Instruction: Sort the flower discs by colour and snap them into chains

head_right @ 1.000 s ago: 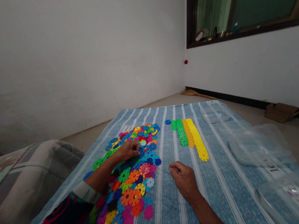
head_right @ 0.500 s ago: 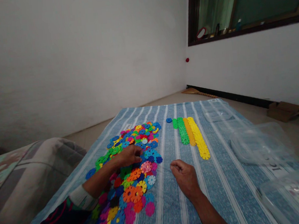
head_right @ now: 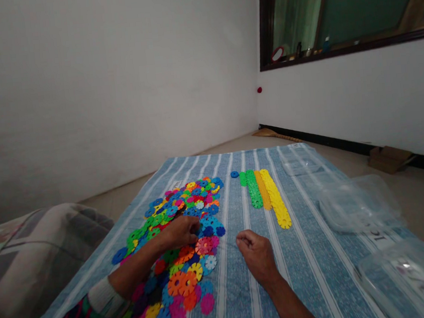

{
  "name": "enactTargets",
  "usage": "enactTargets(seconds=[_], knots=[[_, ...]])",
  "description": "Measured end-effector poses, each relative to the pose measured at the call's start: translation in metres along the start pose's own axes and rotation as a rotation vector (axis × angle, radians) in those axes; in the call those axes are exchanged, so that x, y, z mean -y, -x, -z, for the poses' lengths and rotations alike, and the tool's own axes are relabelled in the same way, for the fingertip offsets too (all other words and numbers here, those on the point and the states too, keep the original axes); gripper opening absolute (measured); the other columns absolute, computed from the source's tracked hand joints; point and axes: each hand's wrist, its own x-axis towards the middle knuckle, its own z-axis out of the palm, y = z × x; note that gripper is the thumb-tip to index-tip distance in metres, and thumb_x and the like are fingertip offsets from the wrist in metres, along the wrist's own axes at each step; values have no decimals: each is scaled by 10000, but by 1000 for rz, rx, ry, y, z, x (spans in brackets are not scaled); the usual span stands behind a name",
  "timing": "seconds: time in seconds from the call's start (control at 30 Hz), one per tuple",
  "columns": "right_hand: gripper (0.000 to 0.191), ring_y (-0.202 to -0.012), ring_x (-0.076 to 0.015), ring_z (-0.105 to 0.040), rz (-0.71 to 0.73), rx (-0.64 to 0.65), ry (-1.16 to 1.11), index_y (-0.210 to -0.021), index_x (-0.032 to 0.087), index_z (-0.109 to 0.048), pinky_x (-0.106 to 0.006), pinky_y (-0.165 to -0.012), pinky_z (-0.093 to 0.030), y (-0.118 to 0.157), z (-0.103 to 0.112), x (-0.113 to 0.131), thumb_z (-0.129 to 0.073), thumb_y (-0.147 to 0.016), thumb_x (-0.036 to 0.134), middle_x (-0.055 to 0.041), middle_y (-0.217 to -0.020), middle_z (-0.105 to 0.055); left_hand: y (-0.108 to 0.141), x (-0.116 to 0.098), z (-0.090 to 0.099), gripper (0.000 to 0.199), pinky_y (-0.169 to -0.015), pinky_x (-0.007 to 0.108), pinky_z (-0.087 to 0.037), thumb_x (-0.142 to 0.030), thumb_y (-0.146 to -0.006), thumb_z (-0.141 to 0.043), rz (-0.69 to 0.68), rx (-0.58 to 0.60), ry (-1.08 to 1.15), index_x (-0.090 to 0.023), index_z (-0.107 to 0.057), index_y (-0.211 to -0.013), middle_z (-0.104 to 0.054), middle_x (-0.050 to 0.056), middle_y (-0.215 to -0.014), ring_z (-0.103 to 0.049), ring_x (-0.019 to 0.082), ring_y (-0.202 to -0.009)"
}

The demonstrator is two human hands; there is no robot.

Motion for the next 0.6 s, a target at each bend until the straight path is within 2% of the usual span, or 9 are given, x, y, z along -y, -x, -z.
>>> enactTargets(seconds=[0.2,0.37,0.47,0.6], knots=[[245,-656,-175,-624,2,6,4,-771,175,-729,-260,-645,-462,-1,0,2,-546,-780,337,-25,-693,-701,0,2,0,101,-547,224,-300,-161,-536,-636,49,49,126,-180,-579,-617,-531,-55,-587,-465,114,-575],[226,-654,-173,-626,6,-1,-19,-756,178,-725,-253,-638,-464,-1,-1,2,-554,-776,323,-21,-674,-695,3,12,1,134,-496,223,-245,-222,-532,-636,58,163,331,-170,-513,-529,-420,-73,-487,-358,81,-503],[225,-647,-169,-622,5,-3,-12,-755,182,-726,-251,-633,-463,-1,-1,1,-552,-779,322,-15,-668,-691,2,23,12,224,-484,220,-231,-276,-513,-681,26,214,433,-169,-485,-506,-400,-78,-469,-328,69,-490],[229,-646,-161,-616,-2,2,5,-752,180,-726,-246,-641,-458,-1,-2,1,-546,-784,319,-12,-683,-692,-17,31,35,286,-481,210,-271,-354,-510,-729,-9,118,515,-173,-510,-547,-442,-76,-486,-365,68,-487]])
